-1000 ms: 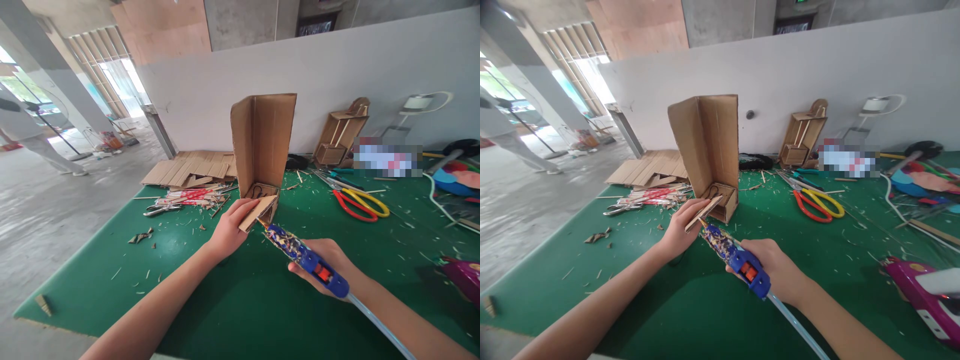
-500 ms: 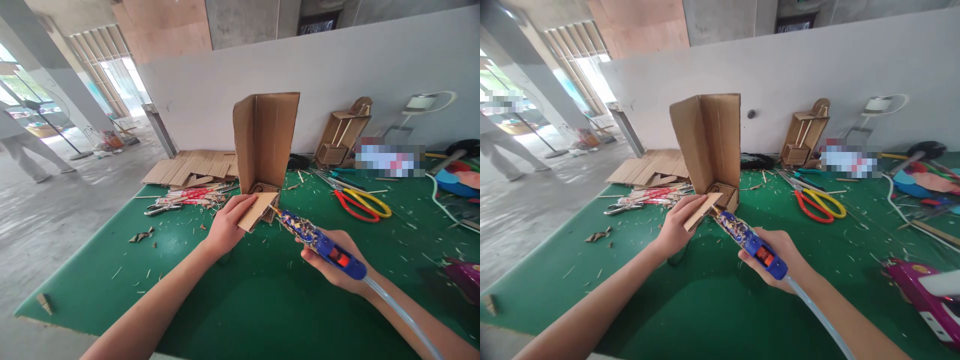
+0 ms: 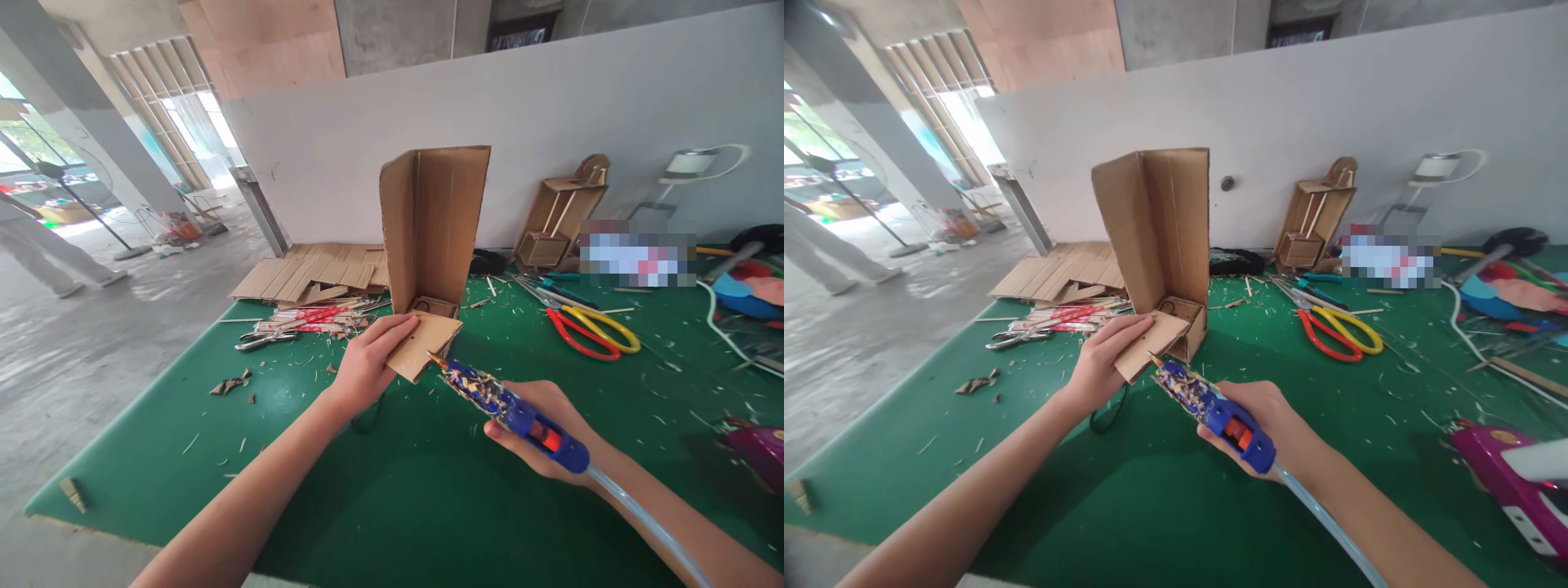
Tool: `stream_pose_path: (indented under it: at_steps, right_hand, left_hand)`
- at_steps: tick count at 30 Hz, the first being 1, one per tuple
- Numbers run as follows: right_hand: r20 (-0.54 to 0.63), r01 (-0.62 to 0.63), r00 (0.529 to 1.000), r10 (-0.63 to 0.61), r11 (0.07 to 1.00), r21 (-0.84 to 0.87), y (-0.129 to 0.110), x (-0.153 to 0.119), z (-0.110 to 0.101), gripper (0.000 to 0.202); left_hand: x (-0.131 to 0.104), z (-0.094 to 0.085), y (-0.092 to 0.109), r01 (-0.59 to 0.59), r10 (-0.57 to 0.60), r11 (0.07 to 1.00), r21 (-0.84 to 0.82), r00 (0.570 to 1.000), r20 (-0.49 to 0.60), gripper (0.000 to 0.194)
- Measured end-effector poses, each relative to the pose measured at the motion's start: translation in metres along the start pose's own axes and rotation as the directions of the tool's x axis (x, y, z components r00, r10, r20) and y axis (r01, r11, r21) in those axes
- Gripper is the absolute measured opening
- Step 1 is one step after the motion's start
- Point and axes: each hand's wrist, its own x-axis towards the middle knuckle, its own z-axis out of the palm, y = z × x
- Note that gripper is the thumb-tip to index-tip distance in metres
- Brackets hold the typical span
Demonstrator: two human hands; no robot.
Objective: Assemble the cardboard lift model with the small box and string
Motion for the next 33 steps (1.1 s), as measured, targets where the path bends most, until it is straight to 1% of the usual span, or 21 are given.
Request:
stream_pose_path:
  at_steps: [2, 6, 9, 12, 13, 14, 16, 18, 19, 20, 21, 22, 23, 24, 25, 26, 27, 28, 29, 31, 33]
  right_hand:
    - [0.023, -0.007, 1.0, 0.007, 1.0, -0.002, 0.003, -0.001, 0.001, 0.005]
    - [0.021, -0.043, 0.999, 0.043, 0.999, 0.007, 0.011, -0.004, 0.003, 0.016]
    - [-0.06, -0.11, 0.992, 0.109, 0.994, -0.015, 0.015, -0.006, 0.006, 0.018]
    - [-0.178, -0.186, 0.968, 0.176, 0.982, -0.042, 0.02, -0.007, 0.007, 0.022]
    - [-0.211, -0.202, 0.959, 0.188, 0.978, -0.046, 0.022, -0.007, 0.007, 0.023]
    - [-0.257, -0.218, 0.946, 0.196, 0.974, -0.058, 0.025, -0.007, 0.007, 0.024]
    - [-0.406, -0.272, 0.89, 0.208, 0.957, -0.105, 0.033, -0.006, 0.006, 0.028]
    - [-0.568, -0.35, 0.797, 0.205, 0.923, -0.158, 0.043, -0.004, 0.003, 0.037]
    - [-0.632, -0.387, 0.75, 0.198, 0.905, -0.176, 0.047, -0.003, 0.0, 0.042]
    - [-0.675, -0.416, 0.713, 0.191, 0.89, -0.188, 0.051, -0.002, -0.003, 0.046]
    - [-0.704, -0.434, 0.687, 0.179, 0.879, -0.199, 0.054, 0.0, -0.006, 0.047]
    - [-0.724, -0.441, 0.671, 0.161, 0.872, -0.214, 0.057, 0.001, -0.009, 0.047]
    - [-0.733, -0.442, 0.665, 0.144, 0.867, -0.23, 0.058, 0.003, -0.012, 0.046]
    - [-0.735, -0.441, 0.665, 0.13, 0.863, -0.247, 0.058, 0.004, -0.013, 0.043]
    - [-0.73, -0.442, 0.672, 0.123, 0.858, -0.263, 0.058, 0.005, -0.014, 0.041]
    - [-0.72, -0.445, 0.683, 0.122, 0.851, -0.278, 0.057, 0.006, -0.014, 0.039]
    - [-0.707, -0.451, 0.696, 0.126, 0.843, -0.293, 0.055, 0.007, -0.013, 0.038]
    - [-0.694, -0.456, 0.709, 0.128, 0.833, -0.312, 0.054, 0.008, -0.011, 0.038]
    - [-0.685, -0.46, 0.718, 0.124, 0.823, -0.333, 0.052, 0.008, -0.009, 0.038]
    - [-0.67, -0.456, 0.735, 0.106, 0.808, -0.372, 0.049, 0.009, -0.006, 0.04]
    - [-0.657, -0.441, 0.749, 0.089, 0.807, -0.393, 0.047, 0.009, -0.005, 0.043]
  left_hand:
    - [0.0, 0.004, 0.003, 0.024, -0.025, 0.999, -0.046, 1.0, -0.01, 0.045]
    - [0.0, 0.012, 0.011, 0.1, -0.103, 0.98, -0.169, 0.995, -0.006, 0.04]
    - [0.0, 0.014, 0.02, 0.224, -0.23, 0.939, -0.261, 0.973, 0.009, 0.026]
    - [0.001, 0.015, 0.027, 0.388, -0.401, 0.855, -0.344, 0.915, 0.036, 0.019]
    - [0.002, 0.015, 0.028, 0.442, -0.46, 0.814, -0.376, 0.887, 0.047, 0.021]
    - [0.003, 0.015, 0.029, 0.493, -0.521, 0.765, -0.416, 0.852, 0.05, 0.027]
    - [0.004, 0.015, 0.027, 0.543, -0.634, 0.634, -0.551, 0.773, 0.032, 0.04]
    - [0.005, 0.011, 0.025, 0.482, -0.707, 0.458, -0.747, 0.706, 0.022, 0.034]
    - [0.005, 0.009, 0.024, 0.434, -0.719, 0.353, -0.829, 0.693, 0.057, 0.029]
    - [0.005, 0.005, 0.024, 0.404, -0.704, 0.244, -0.882, 0.699, 0.125, 0.034]
    - [0.004, 0.002, 0.025, 0.416, -0.653, 0.146, -0.898, 0.722, 0.228, 0.044]
    - [0.003, -0.001, 0.028, 0.473, -0.564, 0.071, -0.878, 0.745, 0.356, 0.053]
    - [0.002, -0.004, 0.031, 0.544, -0.44, 0.033, -0.838, 0.761, 0.477, 0.059]
    - [0.001, -0.005, 0.036, 0.614, -0.303, 0.024, -0.789, 0.756, 0.58, 0.063]
    - [0.001, -0.004, 0.042, 0.674, -0.174, 0.025, -0.738, 0.73, 0.661, 0.067]
    - [0.001, -0.002, 0.049, 0.715, -0.067, 0.035, -0.698, 0.699, 0.712, 0.071]
    - [0.002, 0.002, 0.056, 0.748, 0.007, 0.037, -0.663, 0.663, 0.748, 0.076]
    - [0.003, 0.007, 0.063, 0.781, 0.058, 0.026, -0.624, 0.622, 0.781, 0.08]
    - [0.005, 0.013, 0.07, 0.799, 0.092, 0.016, -0.601, 0.598, 0.797, 0.081]
    - [0.007, 0.026, 0.081, 0.81, 0.106, 0.005, -0.587, 0.583, 0.806, 0.077]
    - [0.008, 0.036, 0.089, 0.8, 0.071, 0.021, -0.6, 0.597, 0.799, 0.07]
